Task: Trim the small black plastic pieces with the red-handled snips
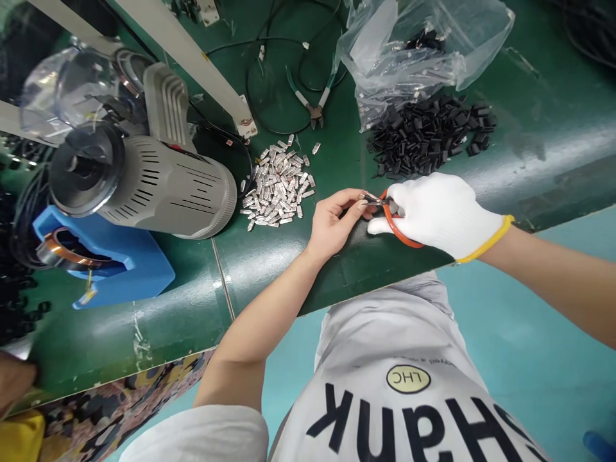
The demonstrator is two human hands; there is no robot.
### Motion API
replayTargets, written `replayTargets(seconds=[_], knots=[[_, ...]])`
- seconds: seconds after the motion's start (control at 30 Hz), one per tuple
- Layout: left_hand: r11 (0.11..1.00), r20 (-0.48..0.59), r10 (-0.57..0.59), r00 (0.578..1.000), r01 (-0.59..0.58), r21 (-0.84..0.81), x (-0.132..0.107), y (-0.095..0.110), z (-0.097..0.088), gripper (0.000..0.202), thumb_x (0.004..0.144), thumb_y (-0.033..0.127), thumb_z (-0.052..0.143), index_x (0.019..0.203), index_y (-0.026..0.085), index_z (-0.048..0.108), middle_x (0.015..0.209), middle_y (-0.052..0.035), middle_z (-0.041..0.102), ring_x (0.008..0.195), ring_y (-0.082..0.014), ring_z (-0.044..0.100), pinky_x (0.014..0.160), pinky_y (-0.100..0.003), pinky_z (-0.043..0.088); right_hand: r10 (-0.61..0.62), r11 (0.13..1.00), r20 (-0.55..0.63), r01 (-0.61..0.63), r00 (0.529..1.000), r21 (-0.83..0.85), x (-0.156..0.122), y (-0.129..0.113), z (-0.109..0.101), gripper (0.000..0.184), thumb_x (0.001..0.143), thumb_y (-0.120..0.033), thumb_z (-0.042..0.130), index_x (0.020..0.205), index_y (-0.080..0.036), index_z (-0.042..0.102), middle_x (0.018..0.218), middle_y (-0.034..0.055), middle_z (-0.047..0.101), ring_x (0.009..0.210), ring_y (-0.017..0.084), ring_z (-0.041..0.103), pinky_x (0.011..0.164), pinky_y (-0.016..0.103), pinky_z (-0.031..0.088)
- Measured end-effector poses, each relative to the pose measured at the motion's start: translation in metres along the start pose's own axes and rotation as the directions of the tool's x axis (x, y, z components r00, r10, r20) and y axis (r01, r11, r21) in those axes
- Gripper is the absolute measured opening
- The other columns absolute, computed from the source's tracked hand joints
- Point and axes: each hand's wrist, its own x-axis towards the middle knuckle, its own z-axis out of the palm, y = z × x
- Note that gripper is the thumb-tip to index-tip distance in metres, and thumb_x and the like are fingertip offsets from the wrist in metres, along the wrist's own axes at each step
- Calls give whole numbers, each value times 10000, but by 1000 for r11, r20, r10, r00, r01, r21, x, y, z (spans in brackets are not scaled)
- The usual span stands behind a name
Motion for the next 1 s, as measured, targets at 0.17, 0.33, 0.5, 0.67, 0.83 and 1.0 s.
replayTargets(seconds=[0.17,0.33,0.5,0.67,0.83,1.0], knots=[[1000,10,14,1000,-14,-11,-1,1,1,316,911,493,739,1025,198,749,900,-47,782,767,-157,733,805,-318,608,20,1000,9,-20,1000,-24,-2,-1,-1,811,981,-804,251,966,-121,689,808,187,706,785,311,685,615,338,168],[1000,2,11,1000,-11,-9,-1,2,1,309,920,478,734,1038,193,741,908,-51,789,770,-152,735,806,-312,608,17,1000,60,-16,998,-7,0,-2,-7,840,985,-801,241,953,-97,698,787,200,702,771,311,695,608,348,180],[1000,7,-16,1000,16,14,-1,2,0,331,911,499,736,1022,187,743,919,-56,789,772,-153,735,797,-302,611,39,999,103,-42,994,30,0,-3,-10,828,976,-810,258,989,-112,705,824,194,714,804,312,695,615,342,185],[1000,43,8,999,-8,-17,-1,4,0,269,926,438,735,1016,185,759,900,-47,783,794,-142,732,808,-278,599,41,996,-15,-40,999,81,-4,-5,-2,787,940,-836,345,1009,-135,697,873,163,724,816,290,690,627,334,192],[1000,30,-16,999,16,1,-1,9,0,286,923,451,735,1008,180,765,892,-48,784,802,-154,733,829,-295,599,111,992,-97,-105,989,62,-3,-8,19,812,943,-841,319,1042,-135,710,845,142,729,805,285,688,624,328,152],[1000,30,-9,1000,8,12,-2,6,0,264,925,433,736,1018,188,764,902,-45,788,800,-152,737,818,-288,607,121,993,-112,-122,986,-2,-5,-5,30,796,972,-811,282,1041,-140,706,812,145,723,815,299,695,626,342,134]])
